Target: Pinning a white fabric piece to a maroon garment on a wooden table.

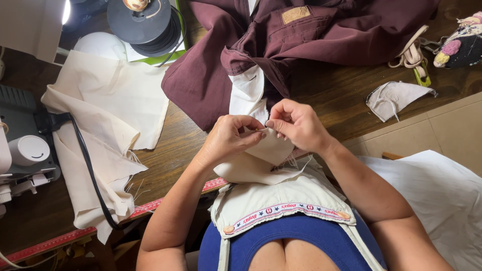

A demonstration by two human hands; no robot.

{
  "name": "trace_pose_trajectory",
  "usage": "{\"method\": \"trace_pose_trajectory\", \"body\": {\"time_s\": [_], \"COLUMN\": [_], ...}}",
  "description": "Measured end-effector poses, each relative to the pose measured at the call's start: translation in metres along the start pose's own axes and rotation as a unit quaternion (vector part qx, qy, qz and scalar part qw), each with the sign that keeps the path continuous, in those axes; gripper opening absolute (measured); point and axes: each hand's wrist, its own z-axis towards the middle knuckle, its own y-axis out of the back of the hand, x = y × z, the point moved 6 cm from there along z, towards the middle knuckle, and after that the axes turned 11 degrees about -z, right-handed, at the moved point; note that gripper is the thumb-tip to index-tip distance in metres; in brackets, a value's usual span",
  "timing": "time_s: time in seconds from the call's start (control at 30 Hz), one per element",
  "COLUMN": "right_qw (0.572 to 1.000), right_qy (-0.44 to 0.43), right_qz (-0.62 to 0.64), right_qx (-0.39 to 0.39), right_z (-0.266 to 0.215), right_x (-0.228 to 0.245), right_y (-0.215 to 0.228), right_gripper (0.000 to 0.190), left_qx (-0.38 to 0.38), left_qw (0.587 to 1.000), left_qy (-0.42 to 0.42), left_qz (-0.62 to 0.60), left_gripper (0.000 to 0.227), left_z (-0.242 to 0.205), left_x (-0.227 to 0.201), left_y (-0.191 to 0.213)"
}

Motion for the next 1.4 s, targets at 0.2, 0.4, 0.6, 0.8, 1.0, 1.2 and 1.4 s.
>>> {"method": "trace_pose_trajectory", "body": {"time_s": [0.2,0.4,0.6,0.8,1.0,1.2,1.4], "right_qw": [0.980,0.975,0.973,0.976,0.988,0.988,0.960], "right_qy": [-0.094,-0.108,-0.122,-0.104,-0.047,0.080,0.122], "right_qz": [0.164,0.186,0.189,0.173,0.089,-0.129,-0.253], "right_qx": [0.066,0.061,0.051,0.077,0.117,0.040,-0.004], "right_z": [0.008,0.007,0.007,0.002,-0.014,-0.041,-0.042], "right_x": [-0.021,-0.023,-0.027,-0.024,-0.012,0.012,0.041], "right_y": [-0.009,-0.010,-0.008,-0.008,-0.003,0.021,0.015], "right_gripper": [0.015,0.018,0.017,0.012,0.029,0.006,0.034], "left_qx": [0.019,0.057,0.054,0.044,0.032,0.059,-0.005], "left_qw": [0.999,0.998,0.998,0.999,0.999,0.987,0.988], "left_qy": [-0.038,-0.004,0.003,-0.010,-0.009,-0.106,-0.126], "left_qz": [-0.027,0.003,0.028,0.015,0.022,0.101,0.090], "left_gripper": [0.013,0.022,0.021,0.018,0.020,0.030,0.016], "left_z": [0.002,0.005,0.007,0.010,-0.005,-0.031,-0.038], "left_x": [-0.004,0.002,-0.002,0.003,-0.015,-0.022,0.009], "left_y": [-0.002,-0.005,-0.006,-0.008,-0.001,0.024,0.023]}}
